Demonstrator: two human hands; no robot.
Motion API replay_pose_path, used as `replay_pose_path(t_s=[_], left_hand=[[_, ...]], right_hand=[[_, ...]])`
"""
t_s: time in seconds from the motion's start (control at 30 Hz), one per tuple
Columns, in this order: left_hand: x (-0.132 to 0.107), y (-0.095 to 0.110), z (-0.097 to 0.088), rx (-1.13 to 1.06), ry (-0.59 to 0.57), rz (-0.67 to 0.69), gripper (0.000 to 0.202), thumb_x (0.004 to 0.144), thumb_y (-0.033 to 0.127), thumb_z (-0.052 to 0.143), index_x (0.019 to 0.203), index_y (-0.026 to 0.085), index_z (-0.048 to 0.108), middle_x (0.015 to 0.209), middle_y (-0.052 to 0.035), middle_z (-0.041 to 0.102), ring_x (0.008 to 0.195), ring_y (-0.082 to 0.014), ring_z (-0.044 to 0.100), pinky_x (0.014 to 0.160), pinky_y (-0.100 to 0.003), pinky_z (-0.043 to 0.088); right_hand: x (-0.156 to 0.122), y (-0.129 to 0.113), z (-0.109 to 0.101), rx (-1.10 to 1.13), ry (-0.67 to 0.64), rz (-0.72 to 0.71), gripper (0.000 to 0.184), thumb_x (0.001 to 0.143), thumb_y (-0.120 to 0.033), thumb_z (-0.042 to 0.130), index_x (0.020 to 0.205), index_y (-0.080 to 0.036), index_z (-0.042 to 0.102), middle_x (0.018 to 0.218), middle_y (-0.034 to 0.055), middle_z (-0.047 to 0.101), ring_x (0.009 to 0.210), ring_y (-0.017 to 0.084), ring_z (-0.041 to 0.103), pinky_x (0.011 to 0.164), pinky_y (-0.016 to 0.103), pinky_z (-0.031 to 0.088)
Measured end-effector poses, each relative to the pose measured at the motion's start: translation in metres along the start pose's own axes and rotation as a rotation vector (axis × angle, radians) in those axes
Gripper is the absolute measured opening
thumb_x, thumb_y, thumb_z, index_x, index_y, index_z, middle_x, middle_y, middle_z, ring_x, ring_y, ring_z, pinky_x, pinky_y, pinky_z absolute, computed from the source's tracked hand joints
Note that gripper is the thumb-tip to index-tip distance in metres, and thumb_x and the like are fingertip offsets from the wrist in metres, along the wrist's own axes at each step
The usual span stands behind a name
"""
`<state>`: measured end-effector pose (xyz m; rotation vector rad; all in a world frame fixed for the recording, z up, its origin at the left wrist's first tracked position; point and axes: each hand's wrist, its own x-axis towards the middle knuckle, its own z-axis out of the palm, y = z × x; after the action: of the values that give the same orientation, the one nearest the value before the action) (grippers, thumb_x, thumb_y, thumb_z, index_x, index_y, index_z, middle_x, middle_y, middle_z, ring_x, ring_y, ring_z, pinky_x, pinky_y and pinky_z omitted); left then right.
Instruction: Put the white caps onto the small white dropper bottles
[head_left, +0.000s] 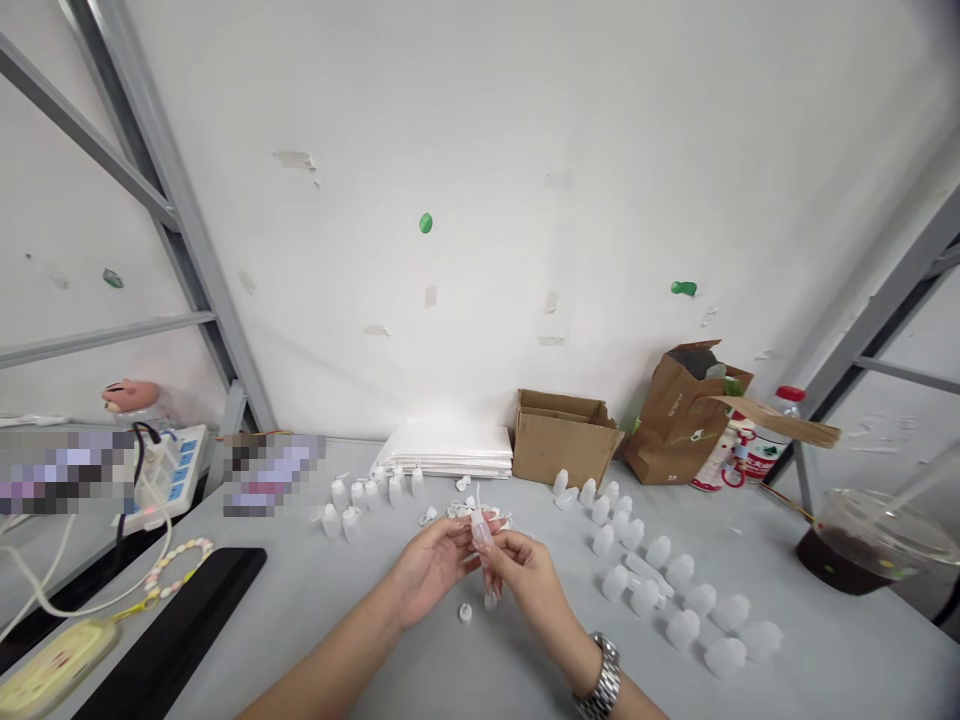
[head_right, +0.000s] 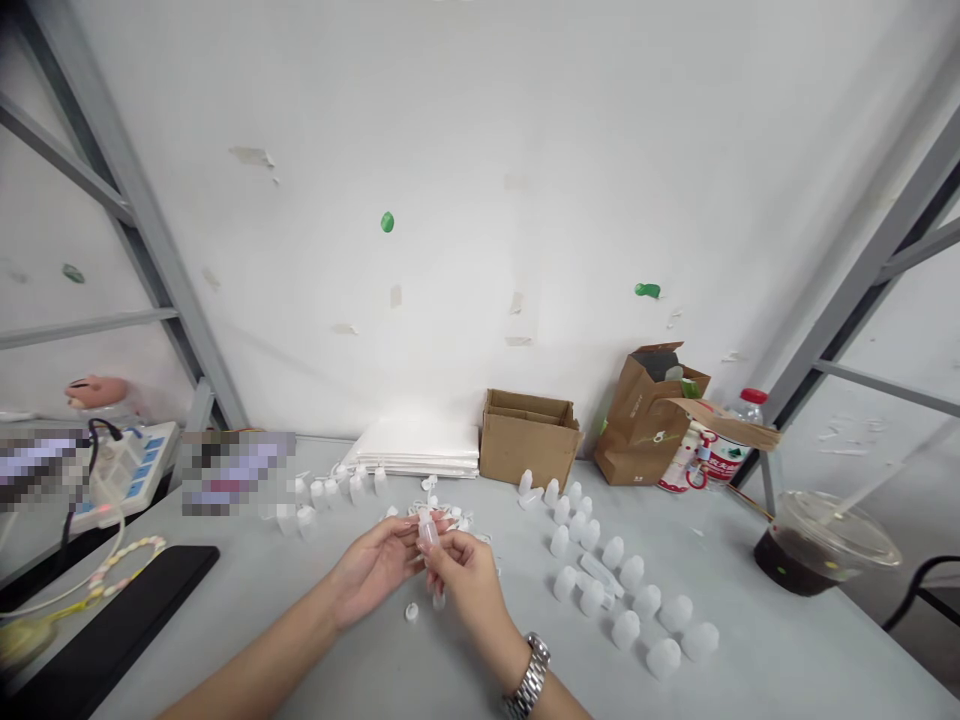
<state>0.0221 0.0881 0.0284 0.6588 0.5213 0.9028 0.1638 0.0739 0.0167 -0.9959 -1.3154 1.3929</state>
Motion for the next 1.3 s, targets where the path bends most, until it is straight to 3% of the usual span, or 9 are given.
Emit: replay_pose_path(t_s=[0.23, 0.33, 0.43, 0.6, 0.77, 0.9, 1.1, 1.2, 1.3], left_hand=[[-0.001, 0.001, 0.003, -0.068, 0.007, -0.007, 0.029, 0.078, 0.018, 0.043, 0.093, 0.007, 0.065, 0.084, -0.0098, 0.067, 0.076, -0.0163, 0.056, 0.081, -0.032, 0.037], [-0.001, 0.0, 0.004, -0.093, -0.025, -0.004, 0.027, 0.079, 0.019, 0.043, 0.087, 0.007, 0.066, 0.06, -0.0029, 0.058, 0.059, -0.0119, 0.049, 0.073, -0.028, 0.037], [0.0, -0.001, 0.004, -0.11, -0.069, -0.029, 0.026, 0.079, 0.021, 0.042, 0.083, 0.009, 0.064, 0.051, 0.0011, 0.048, 0.055, -0.0119, 0.046, 0.067, -0.027, 0.036], [0.0, -0.002, 0.005, -0.129, -0.072, -0.046, 0.021, 0.078, 0.021, 0.043, 0.07, 0.013, 0.06, 0.052, 0.0002, 0.05, 0.056, -0.0122, 0.047, 0.066, -0.025, 0.036], [-0.002, -0.004, 0.007, -0.148, -0.022, -0.116, 0.019, 0.077, 0.022, 0.046, 0.074, 0.013, 0.062, 0.049, 0.0004, 0.052, 0.055, -0.0132, 0.049, 0.064, -0.026, 0.038], [-0.004, -0.006, 0.008, -0.18, 0.032, -0.139, 0.016, 0.076, 0.021, 0.05, 0.079, 0.012, 0.063, 0.074, -0.0037, 0.063, 0.061, -0.0122, 0.054, 0.068, -0.027, 0.041], [-0.001, -0.001, 0.008, -0.114, 0.083, 0.029, 0.017, 0.079, 0.025, 0.051, 0.083, 0.015, 0.063, 0.08, -0.0023, 0.065, 0.054, -0.0088, 0.051, 0.06, -0.024, 0.041], [-0.002, 0.002, 0.007, -0.09, 0.076, 0.077, 0.019, 0.079, 0.024, 0.049, 0.084, 0.014, 0.064, 0.089, -0.0061, 0.067, 0.075, -0.0149, 0.058, 0.068, -0.025, 0.041], [-0.002, 0.003, 0.003, -0.053, 0.05, 0.097, 0.023, 0.077, 0.018, 0.049, 0.092, 0.011, 0.064, 0.098, -0.01, 0.066, 0.099, -0.0209, 0.055, 0.08, -0.029, 0.04]], right_hand=[[-0.001, -0.007, -0.001, 0.323, -0.151, 0.078, 0.032, 0.072, -0.039, 0.062, 0.055, -0.013, 0.055, 0.047, -0.0017, 0.053, 0.039, 0.005, 0.039, 0.042, 0.019, 0.027], [-0.002, -0.01, 0.0, 0.39, -0.204, 0.093, 0.028, 0.073, -0.036, 0.062, 0.062, -0.01, 0.061, 0.047, -0.0011, 0.052, 0.04, 0.005, 0.038, 0.043, 0.02, 0.025], [-0.003, -0.013, 0.0, 0.443, -0.239, 0.11, 0.027, 0.074, -0.034, 0.061, 0.07, -0.008, 0.066, 0.045, -0.0018, 0.05, 0.039, 0.005, 0.036, 0.044, 0.02, 0.024], [-0.003, -0.012, -0.004, 0.541, -0.313, 0.173, 0.025, 0.075, -0.03, 0.061, 0.073, -0.007, 0.067, 0.045, -0.0012, 0.05, 0.039, 0.005, 0.037, 0.046, 0.021, 0.027], [-0.005, -0.008, -0.002, 0.674, -0.414, 0.252, 0.023, 0.075, -0.028, 0.059, 0.073, -0.006, 0.067, 0.042, -0.0025, 0.047, 0.038, 0.005, 0.035, 0.044, 0.02, 0.027], [-0.008, -0.007, 0.001, 0.721, -0.467, 0.272, 0.024, 0.076, -0.029, 0.059, 0.074, -0.007, 0.066, 0.042, -0.0031, 0.047, 0.038, 0.004, 0.035, 0.045, 0.02, 0.028], [-0.006, -0.007, 0.003, 0.554, -0.289, 0.167, 0.025, 0.072, -0.034, 0.064, 0.072, -0.009, 0.063, 0.054, 0.002, 0.058, 0.044, 0.006, 0.046, 0.048, 0.02, 0.032], [-0.003, -0.007, 0.004, 0.338, -0.172, 0.105, 0.029, 0.068, -0.038, 0.067, 0.064, -0.012, 0.056, 0.056, 0.001, 0.059, 0.045, 0.007, 0.048, 0.047, 0.02, 0.033], [-0.002, -0.005, 0.004, 0.143, -0.045, 0.04, 0.032, 0.064, -0.043, 0.069, 0.062, -0.014, 0.053, 0.054, -0.0018, 0.056, 0.045, 0.008, 0.048, 0.047, 0.021, 0.036]])
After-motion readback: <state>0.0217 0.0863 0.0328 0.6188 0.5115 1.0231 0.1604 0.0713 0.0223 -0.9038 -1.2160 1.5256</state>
